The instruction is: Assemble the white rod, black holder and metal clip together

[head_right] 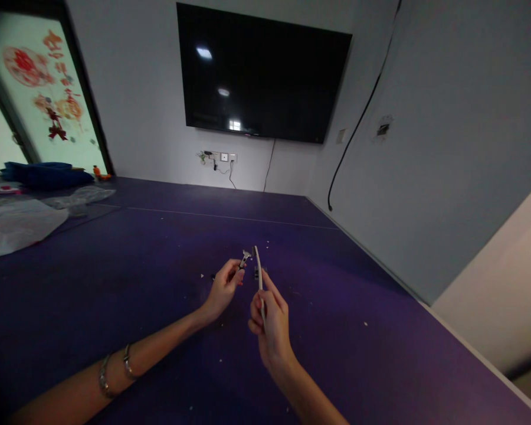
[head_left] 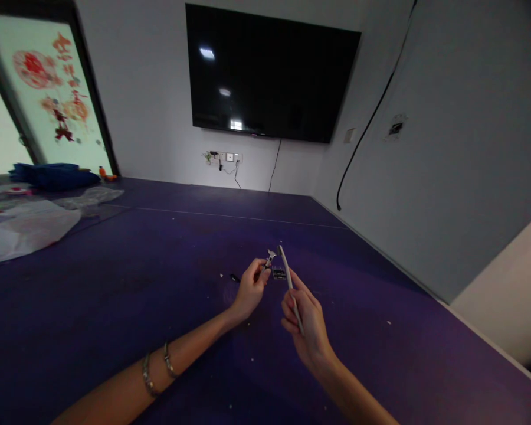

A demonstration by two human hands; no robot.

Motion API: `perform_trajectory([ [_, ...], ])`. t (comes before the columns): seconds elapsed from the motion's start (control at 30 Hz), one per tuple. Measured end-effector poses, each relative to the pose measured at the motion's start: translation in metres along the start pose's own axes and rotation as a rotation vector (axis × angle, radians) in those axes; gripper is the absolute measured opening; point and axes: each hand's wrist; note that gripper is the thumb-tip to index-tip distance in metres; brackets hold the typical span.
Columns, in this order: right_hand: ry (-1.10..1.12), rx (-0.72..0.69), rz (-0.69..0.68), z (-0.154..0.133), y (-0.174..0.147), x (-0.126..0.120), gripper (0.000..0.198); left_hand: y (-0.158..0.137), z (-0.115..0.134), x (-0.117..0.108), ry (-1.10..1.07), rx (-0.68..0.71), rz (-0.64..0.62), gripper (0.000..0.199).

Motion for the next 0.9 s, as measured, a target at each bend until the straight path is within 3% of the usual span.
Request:
perform_trajectory([
  [0.23, 0.051, 0.028, -0.002, 0.006, -0.010, 0.003, 0.058, -0.003, 0.001, 0.003, -0.010, 0.012, 0.064, 0.021],
  [0.9, 0.072, 0.042, 0.009, 0.011, -0.017, 0.007, 0.057, -0.005, -0.001, 0.006, -0.024, 0.022, 0.041, 0.022],
])
Point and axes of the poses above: each hand's wrist, its own y-axis towards the middle knuckle, its own x-axis out of the palm, z = x × y, and after that the axes turned 1 degree about y, right-handed
